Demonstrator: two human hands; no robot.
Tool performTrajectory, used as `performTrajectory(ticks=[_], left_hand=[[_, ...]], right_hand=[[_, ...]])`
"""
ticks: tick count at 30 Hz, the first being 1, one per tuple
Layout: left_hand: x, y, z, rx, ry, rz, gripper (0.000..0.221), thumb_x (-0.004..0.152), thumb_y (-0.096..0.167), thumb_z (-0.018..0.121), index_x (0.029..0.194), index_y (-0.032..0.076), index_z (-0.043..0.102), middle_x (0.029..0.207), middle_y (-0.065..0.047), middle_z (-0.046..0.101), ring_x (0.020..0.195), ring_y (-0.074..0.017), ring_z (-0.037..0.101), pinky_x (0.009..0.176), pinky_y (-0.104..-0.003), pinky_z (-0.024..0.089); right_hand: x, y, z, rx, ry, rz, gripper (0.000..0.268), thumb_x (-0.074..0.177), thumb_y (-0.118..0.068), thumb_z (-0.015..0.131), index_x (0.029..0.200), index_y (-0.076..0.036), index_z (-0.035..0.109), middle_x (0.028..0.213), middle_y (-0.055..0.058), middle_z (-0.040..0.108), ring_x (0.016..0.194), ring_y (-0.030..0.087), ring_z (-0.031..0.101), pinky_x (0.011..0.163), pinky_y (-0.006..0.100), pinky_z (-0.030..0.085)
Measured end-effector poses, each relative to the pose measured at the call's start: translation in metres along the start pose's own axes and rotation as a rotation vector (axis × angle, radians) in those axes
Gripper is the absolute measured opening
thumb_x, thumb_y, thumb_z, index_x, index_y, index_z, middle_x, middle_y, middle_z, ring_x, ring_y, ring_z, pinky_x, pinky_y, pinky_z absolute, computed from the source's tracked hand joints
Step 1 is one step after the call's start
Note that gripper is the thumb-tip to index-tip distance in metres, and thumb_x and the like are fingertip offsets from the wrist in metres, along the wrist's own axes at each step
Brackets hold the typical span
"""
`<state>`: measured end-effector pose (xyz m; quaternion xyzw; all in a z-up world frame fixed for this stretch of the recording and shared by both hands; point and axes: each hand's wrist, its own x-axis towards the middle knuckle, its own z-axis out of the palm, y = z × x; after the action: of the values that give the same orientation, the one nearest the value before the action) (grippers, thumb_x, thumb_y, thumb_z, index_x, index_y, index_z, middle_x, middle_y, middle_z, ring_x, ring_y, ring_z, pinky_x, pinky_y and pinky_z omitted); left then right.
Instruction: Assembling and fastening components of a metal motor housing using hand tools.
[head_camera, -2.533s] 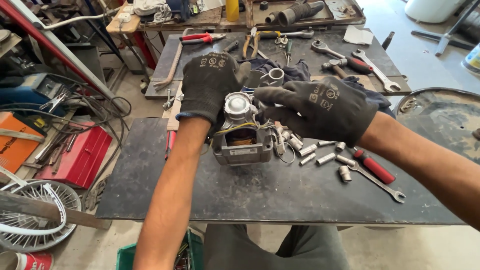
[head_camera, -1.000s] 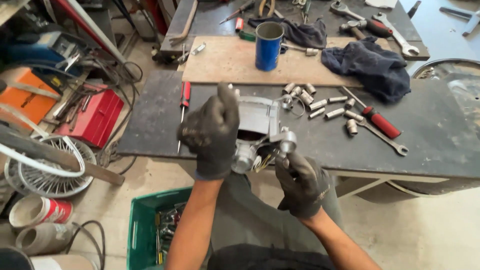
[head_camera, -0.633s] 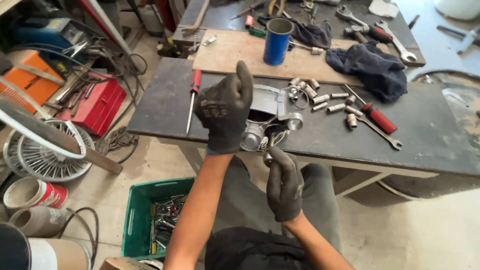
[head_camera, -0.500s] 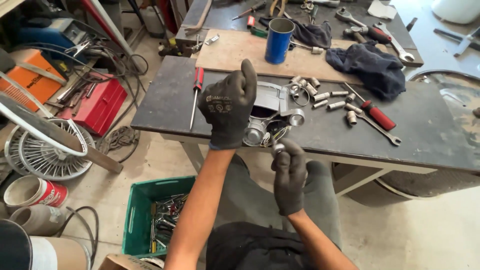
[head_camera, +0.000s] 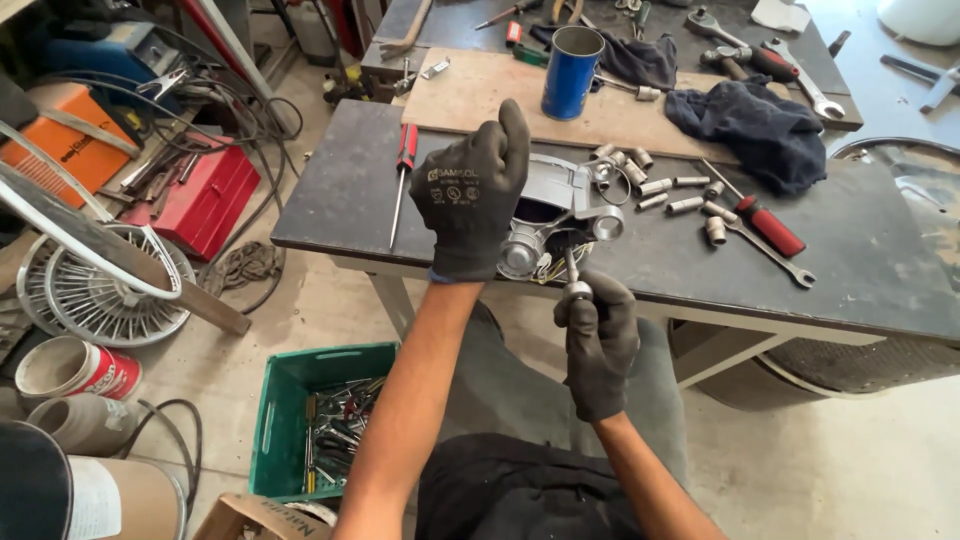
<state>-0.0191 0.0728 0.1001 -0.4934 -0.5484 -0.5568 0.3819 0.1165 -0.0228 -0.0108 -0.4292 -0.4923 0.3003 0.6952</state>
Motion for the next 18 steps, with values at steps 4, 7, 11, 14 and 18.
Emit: performTrajectory(ticks=[4, 7, 11, 14, 18], left_hand=[[-0.010, -0.006, 0.012, -0.066, 0.070, 0.066, 0.042, 0.096, 0.022, 0.072, 0.061, 0.020, 0.048, 0.047, 0.002, 0.041, 0.038, -0.0191, 0.035, 0.043, -0.036, 0.024], [-0.009, -0.006, 0.012, -0.040, 0.078, 0.057, 0.046, 0.097, 0.022, 0.072, 0.059, 0.020, 0.045, 0.046, 0.002, 0.040, 0.037, -0.0179, 0.033, 0.043, -0.036, 0.023], [-0.010, -0.006, 0.013, -0.061, 0.061, 0.072, 0.040, 0.096, 0.021, 0.073, 0.061, 0.020, 0.051, 0.046, 0.002, 0.041, 0.037, -0.0173, 0.034, 0.043, -0.035, 0.022], [-0.010, -0.008, 0.012, -0.045, 0.051, 0.086, 0.039, 0.097, 0.021, 0.071, 0.063, 0.020, 0.052, 0.047, 0.004, 0.041, 0.038, -0.0156, 0.033, 0.044, -0.035, 0.022], [-0.011, -0.004, 0.009, -0.052, 0.026, 0.038, 0.047, 0.101, 0.024, 0.066, 0.058, 0.020, 0.046, 0.046, 0.004, 0.043, 0.038, -0.0147, 0.035, 0.045, -0.034, 0.025]], right_hand=[[-0.007, 0.011, -0.006, 0.056, -0.161, -0.124, 0.028, 0.107, -0.026, 0.057, 0.124, -0.005, 0.054, 0.087, 0.009, 0.062, 0.071, 0.015, 0.062, 0.067, 0.028, 0.055], [-0.008, 0.013, -0.001, 0.155, -0.166, 0.020, 0.032, 0.104, -0.029, 0.059, 0.123, -0.004, 0.055, 0.090, 0.010, 0.062, 0.069, 0.015, 0.061, 0.059, 0.027, 0.055], [-0.012, 0.005, 0.010, 0.216, -0.121, -0.016, 0.023, 0.106, -0.019, 0.056, 0.123, -0.004, 0.052, 0.095, 0.012, 0.062, 0.074, 0.018, 0.063, 0.068, 0.031, 0.056], [-0.013, -0.012, 0.023, 0.210, -0.083, 0.010, 0.022, 0.107, -0.021, 0.054, 0.122, -0.005, 0.051, 0.089, 0.010, 0.060, 0.072, 0.017, 0.063, 0.065, 0.031, 0.058], [-0.018, -0.031, 0.039, 0.369, 0.005, 0.171, 0.023, 0.109, -0.024, 0.045, 0.124, -0.006, 0.046, 0.097, 0.014, 0.062, 0.065, 0.015, 0.062, 0.055, 0.028, 0.057]])
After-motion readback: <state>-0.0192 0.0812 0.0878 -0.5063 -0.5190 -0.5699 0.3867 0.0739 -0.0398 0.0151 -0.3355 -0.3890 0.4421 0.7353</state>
